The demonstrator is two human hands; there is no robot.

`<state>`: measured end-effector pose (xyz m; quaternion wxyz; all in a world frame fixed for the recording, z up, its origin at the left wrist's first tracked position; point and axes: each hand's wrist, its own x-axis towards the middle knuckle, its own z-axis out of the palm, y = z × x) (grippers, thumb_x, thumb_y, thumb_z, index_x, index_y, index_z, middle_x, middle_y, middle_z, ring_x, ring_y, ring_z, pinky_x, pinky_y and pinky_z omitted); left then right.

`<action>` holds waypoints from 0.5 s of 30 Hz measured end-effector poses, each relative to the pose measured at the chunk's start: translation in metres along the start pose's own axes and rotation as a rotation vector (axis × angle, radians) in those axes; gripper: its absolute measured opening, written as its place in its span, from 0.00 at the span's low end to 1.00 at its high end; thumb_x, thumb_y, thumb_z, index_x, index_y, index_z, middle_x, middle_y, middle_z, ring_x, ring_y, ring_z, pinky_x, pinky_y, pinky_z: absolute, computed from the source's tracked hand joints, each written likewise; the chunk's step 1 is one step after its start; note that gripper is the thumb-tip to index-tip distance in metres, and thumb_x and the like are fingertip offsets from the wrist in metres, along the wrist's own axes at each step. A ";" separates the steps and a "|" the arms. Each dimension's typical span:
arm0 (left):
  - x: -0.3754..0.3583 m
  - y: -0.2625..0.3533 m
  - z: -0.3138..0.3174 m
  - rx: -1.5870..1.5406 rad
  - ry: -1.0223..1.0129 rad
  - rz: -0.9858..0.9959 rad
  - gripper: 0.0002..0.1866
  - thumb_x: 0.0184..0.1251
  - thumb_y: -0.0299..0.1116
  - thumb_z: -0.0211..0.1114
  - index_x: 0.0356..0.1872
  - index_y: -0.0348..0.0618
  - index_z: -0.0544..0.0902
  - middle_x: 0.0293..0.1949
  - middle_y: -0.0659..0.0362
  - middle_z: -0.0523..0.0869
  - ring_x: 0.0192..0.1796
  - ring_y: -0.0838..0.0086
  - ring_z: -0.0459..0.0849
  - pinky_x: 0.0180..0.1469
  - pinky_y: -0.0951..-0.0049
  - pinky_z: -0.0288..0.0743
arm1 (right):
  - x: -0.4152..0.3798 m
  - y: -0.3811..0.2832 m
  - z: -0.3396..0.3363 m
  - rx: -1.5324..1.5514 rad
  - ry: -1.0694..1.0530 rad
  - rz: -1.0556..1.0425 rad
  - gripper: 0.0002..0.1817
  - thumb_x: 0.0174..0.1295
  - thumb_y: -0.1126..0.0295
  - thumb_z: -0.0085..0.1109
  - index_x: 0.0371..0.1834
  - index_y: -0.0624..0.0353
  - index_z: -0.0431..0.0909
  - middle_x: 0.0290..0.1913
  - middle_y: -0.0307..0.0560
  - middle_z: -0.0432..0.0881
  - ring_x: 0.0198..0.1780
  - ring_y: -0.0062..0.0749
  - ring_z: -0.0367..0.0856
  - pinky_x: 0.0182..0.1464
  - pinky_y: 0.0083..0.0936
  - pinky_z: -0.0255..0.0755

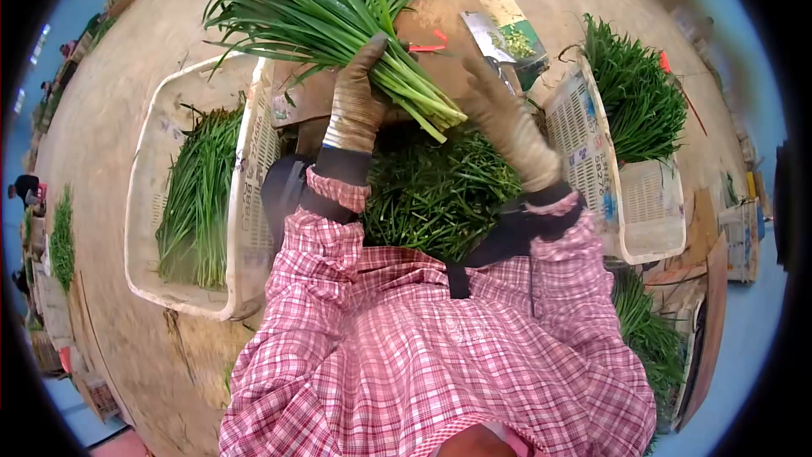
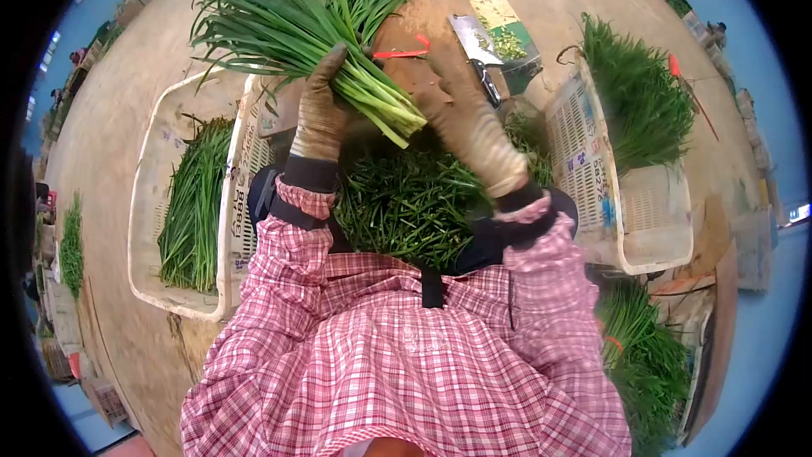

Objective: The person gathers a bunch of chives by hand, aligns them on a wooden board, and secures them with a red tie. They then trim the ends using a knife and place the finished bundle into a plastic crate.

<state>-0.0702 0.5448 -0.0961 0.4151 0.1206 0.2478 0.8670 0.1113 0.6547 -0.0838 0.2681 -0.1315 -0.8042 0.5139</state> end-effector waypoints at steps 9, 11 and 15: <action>0.010 -0.018 -0.009 0.191 0.231 0.356 0.12 0.66 0.34 0.67 0.46 0.39 0.81 0.40 0.56 0.86 0.42 0.66 0.85 0.48 0.62 0.81 | 0.003 -0.009 0.027 -0.363 0.301 -0.041 0.15 0.54 0.68 0.69 0.41 0.64 0.79 0.32 0.53 0.86 0.34 0.38 0.85 0.39 0.33 0.78; -0.002 -0.006 0.000 0.121 0.260 0.318 0.12 0.66 0.34 0.67 0.46 0.38 0.81 0.40 0.56 0.86 0.42 0.66 0.85 0.49 0.63 0.81 | -0.003 -0.003 0.015 -0.282 0.267 0.088 0.12 0.56 0.70 0.66 0.40 0.64 0.80 0.31 0.53 0.86 0.31 0.37 0.85 0.37 0.32 0.78; -0.014 0.005 -0.004 0.056 0.249 0.293 0.14 0.64 0.34 0.69 0.46 0.36 0.83 0.41 0.57 0.85 0.42 0.69 0.84 0.47 0.66 0.80 | 0.001 0.006 -0.004 -0.231 0.298 -0.105 0.10 0.62 0.71 0.60 0.43 0.63 0.82 0.30 0.49 0.86 0.29 0.31 0.82 0.35 0.27 0.77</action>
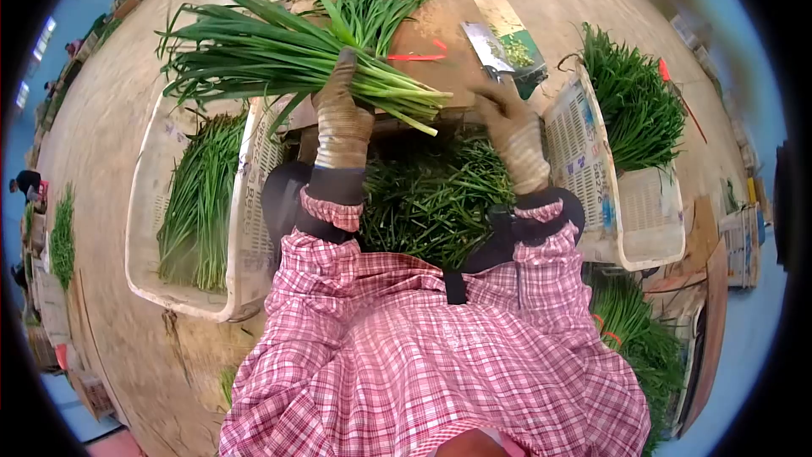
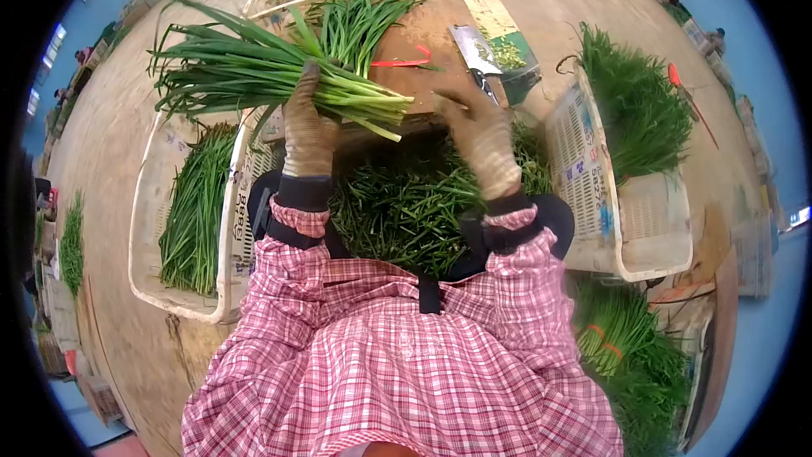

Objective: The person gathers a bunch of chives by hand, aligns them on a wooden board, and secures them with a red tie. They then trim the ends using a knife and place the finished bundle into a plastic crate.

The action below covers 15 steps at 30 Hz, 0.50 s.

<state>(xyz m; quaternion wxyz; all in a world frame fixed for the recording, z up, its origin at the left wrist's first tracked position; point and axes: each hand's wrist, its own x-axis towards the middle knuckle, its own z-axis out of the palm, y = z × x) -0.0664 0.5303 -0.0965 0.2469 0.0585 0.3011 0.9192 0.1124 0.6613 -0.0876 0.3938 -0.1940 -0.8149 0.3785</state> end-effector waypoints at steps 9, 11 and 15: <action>-0.016 0.021 -0.014 -0.010 -0.242 0.068 0.22 0.66 0.44 0.64 0.50 0.34 0.79 0.44 0.52 0.84 0.45 0.64 0.84 0.52 0.61 0.79 | 0.021 -0.041 0.008 0.032 -0.160 0.046 0.09 0.61 0.68 0.60 0.41 0.61 0.83 0.34 0.56 0.84 0.37 0.37 0.85 0.41 0.28 0.75; -0.015 0.017 -0.016 0.025 -0.221 0.056 0.22 0.66 0.44 0.63 0.50 0.34 0.79 0.44 0.52 0.84 0.45 0.64 0.84 0.52 0.63 0.79 | 0.025 -0.057 0.027 -0.149 -0.368 0.056 0.13 0.59 0.63 0.63 0.41 0.62 0.84 0.34 0.57 0.84 0.38 0.40 0.85 0.42 0.30 0.74; -0.022 0.033 -0.021 0.130 -0.228 0.138 0.23 0.66 0.44 0.63 0.51 0.33 0.79 0.43 0.51 0.84 0.43 0.65 0.85 0.51 0.63 0.80 | 0.014 -0.034 0.022 -0.118 -0.335 0.136 0.15 0.57 0.62 0.65 0.39 0.63 0.84 0.33 0.60 0.83 0.38 0.49 0.83 0.44 0.37 0.74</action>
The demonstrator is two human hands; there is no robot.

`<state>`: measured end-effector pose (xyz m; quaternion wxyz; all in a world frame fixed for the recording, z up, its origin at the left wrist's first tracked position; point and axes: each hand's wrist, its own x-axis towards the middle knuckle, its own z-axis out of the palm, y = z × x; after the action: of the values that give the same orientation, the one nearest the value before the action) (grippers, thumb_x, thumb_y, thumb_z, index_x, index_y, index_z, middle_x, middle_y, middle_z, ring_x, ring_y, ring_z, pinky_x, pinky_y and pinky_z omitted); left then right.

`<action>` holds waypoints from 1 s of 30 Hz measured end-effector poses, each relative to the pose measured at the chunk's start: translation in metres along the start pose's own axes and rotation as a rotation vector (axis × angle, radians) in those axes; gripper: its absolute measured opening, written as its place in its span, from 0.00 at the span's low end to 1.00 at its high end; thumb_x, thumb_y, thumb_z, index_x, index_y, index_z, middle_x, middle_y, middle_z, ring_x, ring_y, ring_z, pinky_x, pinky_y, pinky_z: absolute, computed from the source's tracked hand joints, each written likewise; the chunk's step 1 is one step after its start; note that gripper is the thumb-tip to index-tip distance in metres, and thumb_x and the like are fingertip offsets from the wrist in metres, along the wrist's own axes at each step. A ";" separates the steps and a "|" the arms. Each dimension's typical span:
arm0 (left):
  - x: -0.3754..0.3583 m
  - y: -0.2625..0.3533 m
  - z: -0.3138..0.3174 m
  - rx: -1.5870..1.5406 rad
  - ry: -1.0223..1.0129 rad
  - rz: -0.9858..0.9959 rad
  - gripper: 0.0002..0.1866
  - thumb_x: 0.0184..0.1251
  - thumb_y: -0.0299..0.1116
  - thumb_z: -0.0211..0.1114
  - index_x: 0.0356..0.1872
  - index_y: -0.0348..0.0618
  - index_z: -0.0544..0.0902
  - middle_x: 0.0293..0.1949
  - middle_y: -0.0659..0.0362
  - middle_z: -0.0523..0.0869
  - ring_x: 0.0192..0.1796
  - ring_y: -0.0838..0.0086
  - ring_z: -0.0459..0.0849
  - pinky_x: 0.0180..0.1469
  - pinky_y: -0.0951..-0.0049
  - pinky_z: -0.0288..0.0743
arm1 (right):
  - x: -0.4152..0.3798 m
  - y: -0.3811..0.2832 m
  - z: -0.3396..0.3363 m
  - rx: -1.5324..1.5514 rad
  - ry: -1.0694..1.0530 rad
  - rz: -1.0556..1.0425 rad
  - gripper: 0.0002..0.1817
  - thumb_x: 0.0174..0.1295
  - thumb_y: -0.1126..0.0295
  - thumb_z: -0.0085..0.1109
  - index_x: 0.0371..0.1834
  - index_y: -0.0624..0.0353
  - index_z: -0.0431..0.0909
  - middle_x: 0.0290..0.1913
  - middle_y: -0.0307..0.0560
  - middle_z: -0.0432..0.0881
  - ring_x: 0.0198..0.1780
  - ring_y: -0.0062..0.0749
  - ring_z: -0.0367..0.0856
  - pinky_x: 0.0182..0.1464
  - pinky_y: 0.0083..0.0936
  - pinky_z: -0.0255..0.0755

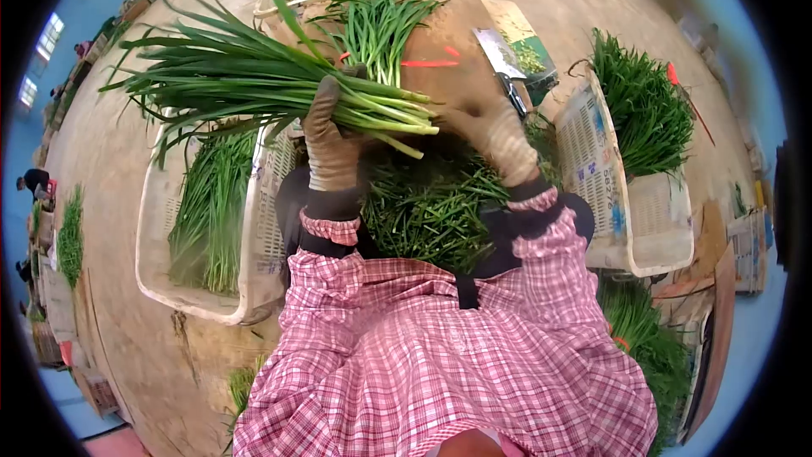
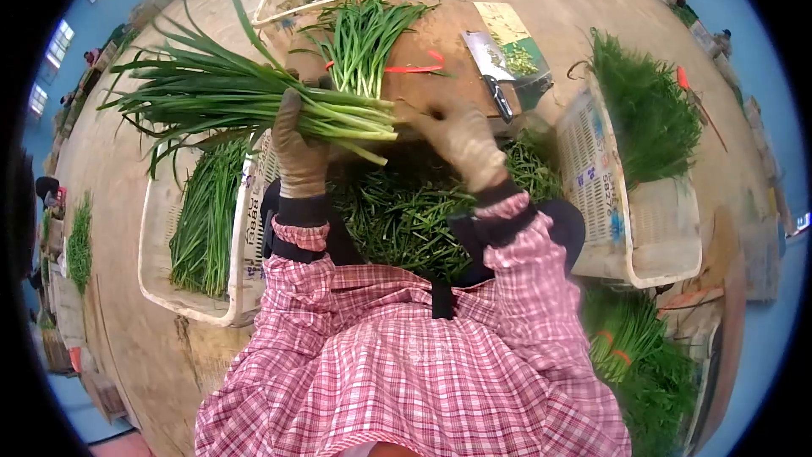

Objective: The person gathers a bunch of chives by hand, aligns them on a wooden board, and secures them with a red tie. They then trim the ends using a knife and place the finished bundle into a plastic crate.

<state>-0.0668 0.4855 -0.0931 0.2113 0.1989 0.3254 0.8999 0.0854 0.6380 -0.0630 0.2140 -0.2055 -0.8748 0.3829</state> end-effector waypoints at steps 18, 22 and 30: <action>-0.006 -0.009 -0.021 -0.273 -0.118 -0.082 0.17 0.66 0.34 0.65 0.52 0.40 0.75 0.43 0.56 0.83 0.51 0.65 0.82 0.57 0.59 0.78 | 0.014 -0.030 0.019 -0.049 -0.222 -0.109 0.15 0.62 0.59 0.60 0.43 0.58 0.85 0.40 0.57 0.85 0.41 0.39 0.84 0.44 0.34 0.75; -0.015 0.000 -0.027 -0.165 0.047 -0.040 0.15 0.65 0.34 0.65 0.49 0.38 0.77 0.42 0.54 0.84 0.46 0.65 0.84 0.54 0.63 0.79 | 0.010 0.026 0.001 -0.509 -0.281 -0.166 0.13 0.57 0.60 0.62 0.40 0.55 0.86 0.36 0.54 0.86 0.38 0.49 0.83 0.44 0.39 0.75; -0.032 -0.022 -0.021 0.020 0.093 0.027 0.14 0.71 0.36 0.59 0.49 0.36 0.79 0.45 0.55 0.84 0.47 0.69 0.83 0.52 0.68 0.79 | -0.012 -0.048 0.074 -0.811 0.336 -0.598 0.41 0.46 0.55 0.72 0.63 0.56 0.65 0.40 0.55 0.83 0.44 0.48 0.82 0.42 0.41 0.75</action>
<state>-0.0455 0.4744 -0.1301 0.1819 0.1632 0.3411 0.9077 0.0463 0.5589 -0.0742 0.3543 -0.0719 -0.9268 -0.1020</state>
